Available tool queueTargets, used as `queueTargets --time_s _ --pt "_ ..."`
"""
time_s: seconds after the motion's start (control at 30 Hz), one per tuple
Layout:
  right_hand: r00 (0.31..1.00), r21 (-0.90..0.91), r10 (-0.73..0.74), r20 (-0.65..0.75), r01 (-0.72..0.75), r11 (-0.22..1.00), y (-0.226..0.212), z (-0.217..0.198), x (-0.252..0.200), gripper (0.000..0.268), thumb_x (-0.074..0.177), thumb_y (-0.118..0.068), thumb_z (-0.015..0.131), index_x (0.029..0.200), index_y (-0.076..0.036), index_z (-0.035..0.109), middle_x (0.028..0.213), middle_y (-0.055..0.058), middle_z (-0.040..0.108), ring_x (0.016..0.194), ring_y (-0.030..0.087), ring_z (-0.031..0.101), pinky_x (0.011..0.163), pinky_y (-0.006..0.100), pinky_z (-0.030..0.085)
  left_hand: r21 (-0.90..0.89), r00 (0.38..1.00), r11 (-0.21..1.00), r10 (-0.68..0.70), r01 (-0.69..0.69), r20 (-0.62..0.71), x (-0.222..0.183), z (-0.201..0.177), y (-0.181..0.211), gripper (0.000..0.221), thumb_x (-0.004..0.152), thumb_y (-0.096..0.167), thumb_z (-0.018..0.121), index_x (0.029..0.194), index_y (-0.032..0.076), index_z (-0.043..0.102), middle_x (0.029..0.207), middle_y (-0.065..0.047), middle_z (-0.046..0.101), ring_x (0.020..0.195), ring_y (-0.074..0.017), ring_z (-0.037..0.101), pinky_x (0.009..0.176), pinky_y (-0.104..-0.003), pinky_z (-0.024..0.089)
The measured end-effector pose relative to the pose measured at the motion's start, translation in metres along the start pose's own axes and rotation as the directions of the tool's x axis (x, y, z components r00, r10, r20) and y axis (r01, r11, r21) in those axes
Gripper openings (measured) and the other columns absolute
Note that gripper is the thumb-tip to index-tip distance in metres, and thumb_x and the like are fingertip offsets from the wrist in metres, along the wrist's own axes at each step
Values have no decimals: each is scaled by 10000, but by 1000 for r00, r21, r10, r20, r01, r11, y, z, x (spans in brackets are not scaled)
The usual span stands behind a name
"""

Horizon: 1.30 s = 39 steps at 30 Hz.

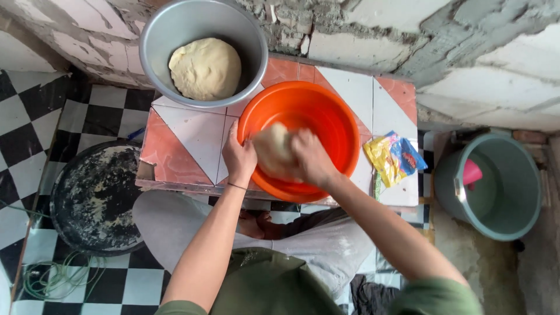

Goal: Kneading a large piece of dough in an orange bowl by repeatedly lifting and slapping it down.

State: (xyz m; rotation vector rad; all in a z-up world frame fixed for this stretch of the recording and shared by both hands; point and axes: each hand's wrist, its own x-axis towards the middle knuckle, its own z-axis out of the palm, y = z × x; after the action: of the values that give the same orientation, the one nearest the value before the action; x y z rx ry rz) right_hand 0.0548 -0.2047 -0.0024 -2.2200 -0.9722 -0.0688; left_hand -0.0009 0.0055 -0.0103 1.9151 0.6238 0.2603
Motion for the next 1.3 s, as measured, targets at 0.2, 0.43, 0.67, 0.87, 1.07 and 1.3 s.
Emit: queueTargets --time_s 0.2,0.43,0.67,0.87,1.07,1.3 --pt "959 26 107 262 -118 993 -41 -71 -13 417 840 -382 783 1131 -170 573 992 78 787 877 340 758 760 489 595 -44 997 998 37 -34 63 -3 0 -1 578 929 60 560 1504 92 515 1463 -214 563 1329 -453 539 1086 -529 455" --pt "907 0 384 174 -390 921 36 15 11 1001 745 -554 858 1521 -173 354 1355 250 566 1272 532 534 1007 637 520 14 999 999 -37 36 40 -4 -4 12 542 945 90 582 1485 93 535 1437 -228 580 1320 -455 548 1078 -517 480" --pt "911 -341 302 280 -200 918 -58 -37 31 757 761 -271 849 1428 -358 502 1226 108 580 1028 431 700 752 541 618 -31 990 992 -121 123 69 -2 -10 20 556 951 152 572 1506 156 539 1479 -150 574 1343 -375 556 1082 -471 486" --pt "990 -160 140 20 -135 978 -94 -123 44 700 697 -269 837 1358 -312 608 1192 92 562 1032 474 656 780 606 559 -50 992 996 -65 71 106 -15 -24 39 589 941 6 518 1523 95 507 1486 -204 553 1367 -427 516 1121 -474 452" --pt "937 -474 -295 -186 177 863 -215 -244 62 525 809 172 844 1317 103 734 1114 224 644 911 344 612 807 452 532 105 957 952 291 -289 -5 -1 -4 -9 608 784 -70 574 1389 -20 552 1331 -177 673 1087 -350 694 910 -386 549" --pt "983 -432 -66 -173 -16 902 -132 -145 75 737 673 25 861 1384 7 669 1185 217 572 972 369 597 833 457 538 137 959 950 278 -282 47 -5 -11 0 588 822 -39 570 1408 -40 513 1357 -198 646 1111 -352 682 920 -384 553"
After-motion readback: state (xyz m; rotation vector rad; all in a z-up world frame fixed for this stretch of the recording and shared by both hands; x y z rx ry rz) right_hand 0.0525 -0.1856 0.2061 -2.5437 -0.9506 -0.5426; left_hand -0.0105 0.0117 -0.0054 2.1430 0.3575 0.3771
